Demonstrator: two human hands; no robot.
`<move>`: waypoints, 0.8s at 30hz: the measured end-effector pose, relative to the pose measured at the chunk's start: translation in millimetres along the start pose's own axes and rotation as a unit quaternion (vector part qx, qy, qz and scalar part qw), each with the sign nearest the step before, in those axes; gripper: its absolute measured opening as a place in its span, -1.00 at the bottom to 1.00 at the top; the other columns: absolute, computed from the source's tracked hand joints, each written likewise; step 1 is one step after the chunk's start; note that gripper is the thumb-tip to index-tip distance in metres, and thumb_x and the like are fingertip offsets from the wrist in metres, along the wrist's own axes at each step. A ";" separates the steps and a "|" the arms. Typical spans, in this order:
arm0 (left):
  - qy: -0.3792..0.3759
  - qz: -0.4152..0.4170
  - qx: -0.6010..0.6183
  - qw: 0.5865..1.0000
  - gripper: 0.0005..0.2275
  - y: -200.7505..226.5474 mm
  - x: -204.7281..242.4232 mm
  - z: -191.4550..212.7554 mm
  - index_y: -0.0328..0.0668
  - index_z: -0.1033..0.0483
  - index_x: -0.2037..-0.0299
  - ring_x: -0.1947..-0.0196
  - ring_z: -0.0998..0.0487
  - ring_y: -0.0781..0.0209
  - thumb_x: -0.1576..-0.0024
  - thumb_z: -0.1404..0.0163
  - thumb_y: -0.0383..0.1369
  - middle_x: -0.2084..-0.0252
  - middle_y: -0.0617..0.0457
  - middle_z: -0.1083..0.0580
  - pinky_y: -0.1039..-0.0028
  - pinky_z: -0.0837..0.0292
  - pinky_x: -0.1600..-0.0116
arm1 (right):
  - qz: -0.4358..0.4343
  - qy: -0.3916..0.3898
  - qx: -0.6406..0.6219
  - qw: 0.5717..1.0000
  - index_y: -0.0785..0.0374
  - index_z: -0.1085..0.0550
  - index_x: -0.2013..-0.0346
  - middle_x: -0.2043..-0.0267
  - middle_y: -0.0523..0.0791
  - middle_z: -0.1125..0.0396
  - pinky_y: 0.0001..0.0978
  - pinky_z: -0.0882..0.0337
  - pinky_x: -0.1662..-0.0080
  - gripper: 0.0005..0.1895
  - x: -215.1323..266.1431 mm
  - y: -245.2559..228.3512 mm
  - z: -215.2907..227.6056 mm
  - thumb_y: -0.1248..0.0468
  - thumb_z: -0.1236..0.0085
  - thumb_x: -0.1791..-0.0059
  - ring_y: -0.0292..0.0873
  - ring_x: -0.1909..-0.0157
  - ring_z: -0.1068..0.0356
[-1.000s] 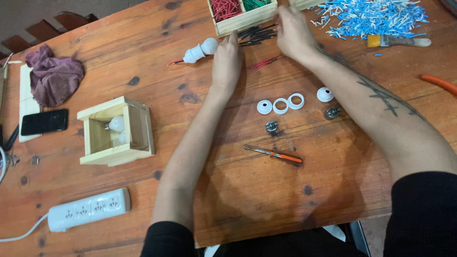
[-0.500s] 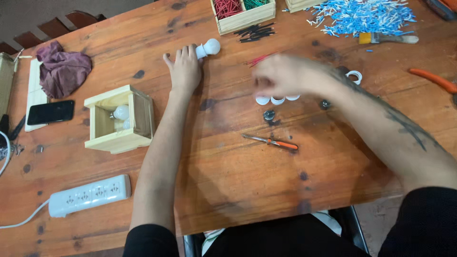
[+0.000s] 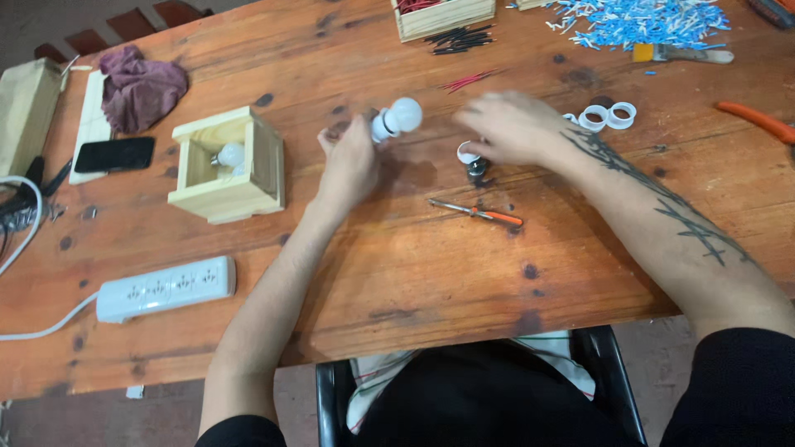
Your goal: The person wires light bulb sockets by hand at a wooden table, using a screwdriver to tighten electrical terminals and placing finished components into a wooden box.
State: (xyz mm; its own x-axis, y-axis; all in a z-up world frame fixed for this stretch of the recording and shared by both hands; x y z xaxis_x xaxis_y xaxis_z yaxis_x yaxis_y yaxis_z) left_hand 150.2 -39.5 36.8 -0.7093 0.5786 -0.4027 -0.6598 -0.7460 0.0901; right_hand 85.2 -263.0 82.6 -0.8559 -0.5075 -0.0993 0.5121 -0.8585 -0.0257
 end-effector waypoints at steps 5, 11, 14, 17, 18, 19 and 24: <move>0.020 -0.019 0.030 0.999 -0.54 37.3 25.0 38.6 -0.27 -0.17 -0.30 0.10 -0.49 0.08 -0.24 -0.04 -0.34 0.00 -0.02 -0.34 -0.01 0.01 -0.16 | -0.015 0.008 -0.002 1.000 0.18 -0.55 -0.04 0.07 0.04 -0.48 0.04 -0.41 -0.13 -0.53 2.7 -6.1 13.7 -0.11 0.00 -0.13 0.14 -0.11 -0.47; 0.013 -0.023 0.043 0.999 -0.55 49.1 40.4 48.1 -0.20 -0.14 -0.35 0.06 -0.49 0.09 -0.28 0.02 -0.34 -0.07 -0.02 -0.33 0.05 0.02 -0.16 | -0.039 -0.059 0.040 0.997 0.08 -0.62 0.19 0.22 -0.11 -0.52 -0.07 -0.48 -0.05 -0.71 -3.5 2.0 -0.8 -0.03 -0.14 -0.04 0.02 0.01 -0.52; 0.003 -0.016 0.057 0.998 -0.60 42.5 45.6 36.7 -0.21 -0.14 -0.33 0.06 -0.47 0.07 -0.33 0.08 -0.32 -0.15 -0.05 -0.30 0.05 0.01 -0.17 | -0.050 -0.069 0.039 0.996 0.05 -0.62 0.18 0.21 -0.10 -0.52 -0.06 -0.48 -0.06 -0.71 -2.4 5.6 -1.0 -0.03 -0.10 -0.05 0.03 -0.01 -0.51; -0.003 -0.009 0.075 0.997 -0.59 41.2 50.4 32.2 -0.20 -0.13 -0.33 0.05 -0.46 0.04 -0.31 0.09 -0.33 -0.10 -0.05 -0.29 0.06 0.00 -0.15 | -0.061 -0.079 0.022 0.995 0.08 -0.62 0.15 0.18 -0.10 -0.53 -0.06 -0.46 -0.09 -0.69 2.1 6.0 -1.8 -0.02 -0.05 -0.10 0.03 -0.04 -0.51; -0.003 -0.009 0.084 0.996 -0.63 40.1 52.7 30.7 -0.23 -0.14 -0.30 0.04 -0.46 0.02 -0.33 0.12 -0.32 -0.11 -0.08 -0.28 0.07 -0.01 -0.15 | -0.047 -0.024 0.009 0.999 0.13 -0.61 0.13 0.21 -0.06 -0.52 -0.05 -0.47 -0.06 -0.71 3.1 5.3 2.0 0.03 -0.08 -0.11 0.06 0.01 -0.51; -0.001 -0.006 0.092 0.996 -0.65 38.8 55.4 29.3 -0.26 -0.15 -0.26 0.02 -0.45 0.00 -0.34 0.15 -0.31 -0.11 -0.11 -0.28 0.08 -0.02 -0.14 | -0.032 0.030 -0.004 0.999 0.17 -0.61 0.12 0.24 -0.02 -0.50 -0.04 -0.48 -0.02 -0.73 3.8 4.6 6.2 0.07 -0.10 -0.11 0.09 0.06 -0.52; 0.012 -0.020 0.112 0.993 -0.62 60.9 59.0 36.1 -0.22 -0.23 -0.21 0.02 -0.42 -0.01 -0.23 0.06 -0.28 -0.05 -0.08 -0.34 0.06 -0.05 -0.07 | -0.022 0.157 -0.242 0.957 0.22 -0.42 -0.12 0.21 0.03 -0.49 -0.01 -0.44 0.09 -0.59 4.2 -59.4 20.4 0.00 -0.02 -0.15 0.13 0.14 -0.51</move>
State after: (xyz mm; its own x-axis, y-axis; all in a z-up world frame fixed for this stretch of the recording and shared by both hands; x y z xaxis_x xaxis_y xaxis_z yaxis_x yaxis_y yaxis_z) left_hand 59.2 -39.0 51.5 -0.6769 0.5969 -0.4307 -0.7280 -0.6293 0.2720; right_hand 49.7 -215.7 104.0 -0.8527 -0.3588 -0.3797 0.5140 -0.7064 -0.4867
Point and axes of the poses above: each hand's wrist, its own x-axis away from the middle knuckle, its own z-axis out of the back of the hand, y = z × x, the point moved 6 cm from there along -x, towards the middle knuckle
